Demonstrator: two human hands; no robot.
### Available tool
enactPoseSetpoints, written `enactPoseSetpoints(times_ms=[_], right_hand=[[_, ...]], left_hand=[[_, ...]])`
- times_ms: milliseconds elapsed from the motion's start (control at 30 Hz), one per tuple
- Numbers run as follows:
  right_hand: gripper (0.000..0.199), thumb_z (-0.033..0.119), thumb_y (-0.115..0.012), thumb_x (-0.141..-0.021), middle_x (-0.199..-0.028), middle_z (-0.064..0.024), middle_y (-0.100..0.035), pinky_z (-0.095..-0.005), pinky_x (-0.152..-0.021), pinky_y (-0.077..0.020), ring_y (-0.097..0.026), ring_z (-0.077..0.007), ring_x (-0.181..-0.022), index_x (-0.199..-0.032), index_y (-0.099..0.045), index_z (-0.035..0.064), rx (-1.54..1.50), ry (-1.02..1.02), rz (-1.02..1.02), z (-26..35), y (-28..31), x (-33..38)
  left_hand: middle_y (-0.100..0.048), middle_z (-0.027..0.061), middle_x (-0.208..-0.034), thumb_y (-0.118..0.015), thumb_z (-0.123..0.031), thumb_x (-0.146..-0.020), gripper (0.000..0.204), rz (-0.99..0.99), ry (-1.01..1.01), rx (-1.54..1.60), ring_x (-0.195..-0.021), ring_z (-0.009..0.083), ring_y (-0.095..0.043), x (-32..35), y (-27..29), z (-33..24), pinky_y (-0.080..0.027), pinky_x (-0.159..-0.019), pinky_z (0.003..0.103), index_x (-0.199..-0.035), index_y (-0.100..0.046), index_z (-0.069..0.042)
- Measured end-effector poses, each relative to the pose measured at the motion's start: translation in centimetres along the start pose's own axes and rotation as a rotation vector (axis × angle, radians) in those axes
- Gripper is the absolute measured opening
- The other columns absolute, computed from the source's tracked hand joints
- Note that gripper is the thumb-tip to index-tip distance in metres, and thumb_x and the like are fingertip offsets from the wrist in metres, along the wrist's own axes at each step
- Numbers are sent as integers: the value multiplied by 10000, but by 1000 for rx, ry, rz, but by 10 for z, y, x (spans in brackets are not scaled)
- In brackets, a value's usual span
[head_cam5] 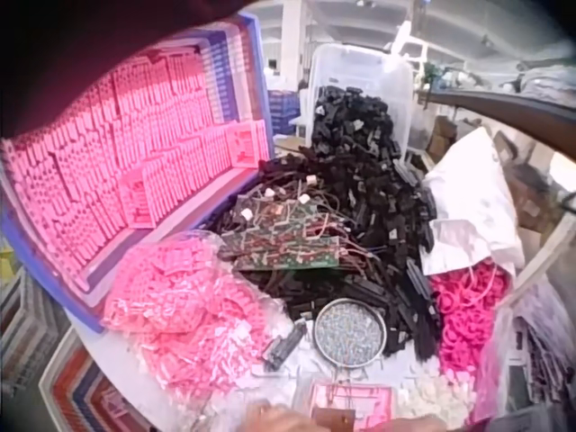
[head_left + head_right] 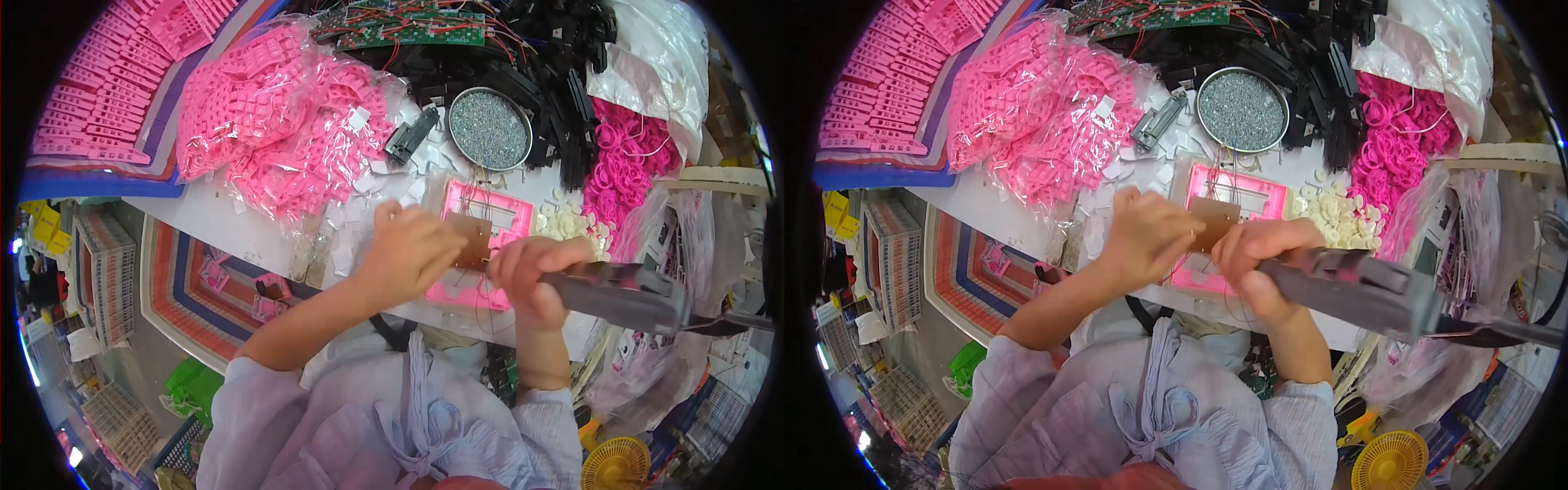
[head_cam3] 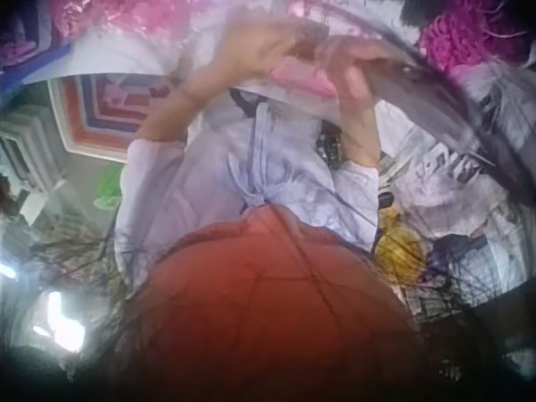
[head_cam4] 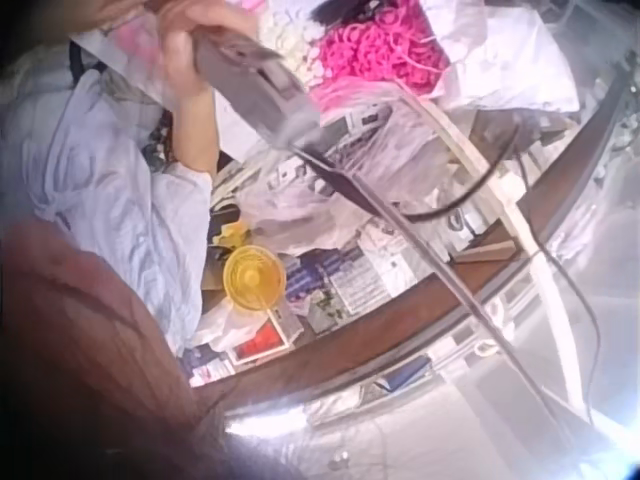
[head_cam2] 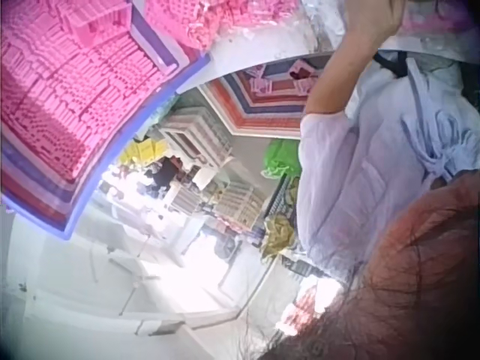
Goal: Assembling pink plastic toy banks by installing circuit boards and decorative components using a glue gun.
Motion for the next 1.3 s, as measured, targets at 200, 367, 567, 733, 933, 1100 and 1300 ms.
enactPoseSetpoints(times_ms=[200,367,567,733,933,1100,1300], right_hand=[[246,100,-691,-901,-644,-64,-539,-344,-535,-445,-498,-176,-557,-1073,-517,74,-58,-19,37,7,-11,-4],[220,70,-680,-891,-643,-63,-544,-349,-535,-453,-516,-184,-568,-1052,-530,67,-71,-50,52,3,-15,-4],[213,67,-676,-904,-658,-71,-548,-348,-567,-476,-530,-183,-586,-1042,-515,54,63,-5,41,-4,-13,-7],[243,60,-665,-918,-759,-84,-605,-327,-586,-497,-558,-150,-624,-1063,-471,33,60,12,-34,-39,6,-18],[234,86,-653,-934,-705,-56,-542,-298,-548,-449,-488,-117,-566,-1037,-443,69,341,-21,-13,-55,11,-18],[233,60,-645,-937,-706,-67,-539,-318,-549,-455,-490,-138,-554,-1019,-427,72,576,-29,40,-57,13,-12],[243,53,-655,-918,-742,-80,-572,-306,-565,-464,-535,-138,-615,-1048,-452,28,584,-140,135,-49,15,-21]], left_hand=[[-684,-50,-929,-764,-106,-767,240,27,-9,156,-808,154,-590,26,-7,-4,-314,-869,414,-994,-735,-179],[-685,-52,-914,-794,-128,-743,238,-10,-37,150,-785,147,-588,25,-5,-4,-316,-864,405,-970,-738,-172],[-680,-44,-995,-818,-203,-721,258,-38,1,29,-852,148,-588,21,-1,-4,-321,-894,422,-967,-743,-173],[-651,-57,-1131,-781,-285,-754,270,147,29,-132,-985,152,-570,25,3,-15,-320,-947,477,-998,-747,-176],[-644,-68,-1150,-760,-293,-773,266,78,2,-169,-1015,154,-557,35,-4,-12,-321,-949,500,-1011,-746,-176],[-634,-38,-1070,-752,-272,-749,254,123,13,-116,-1004,155,-558,30,1,-17,-332,-935,482,-976,-730,-160],[-572,-24,-860,-734,-264,-767,159,330,-15,-112,-917,182,-563,32,-13,-32,-389,-850,446,-886,-697,-166]])
Point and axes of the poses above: each hand's wrist, its own x-axis away from the middle knuckle, its own y-axis out of the back of the hand, z = x × y, the point moved 1 cm from there along -x, towards the middle knuckle
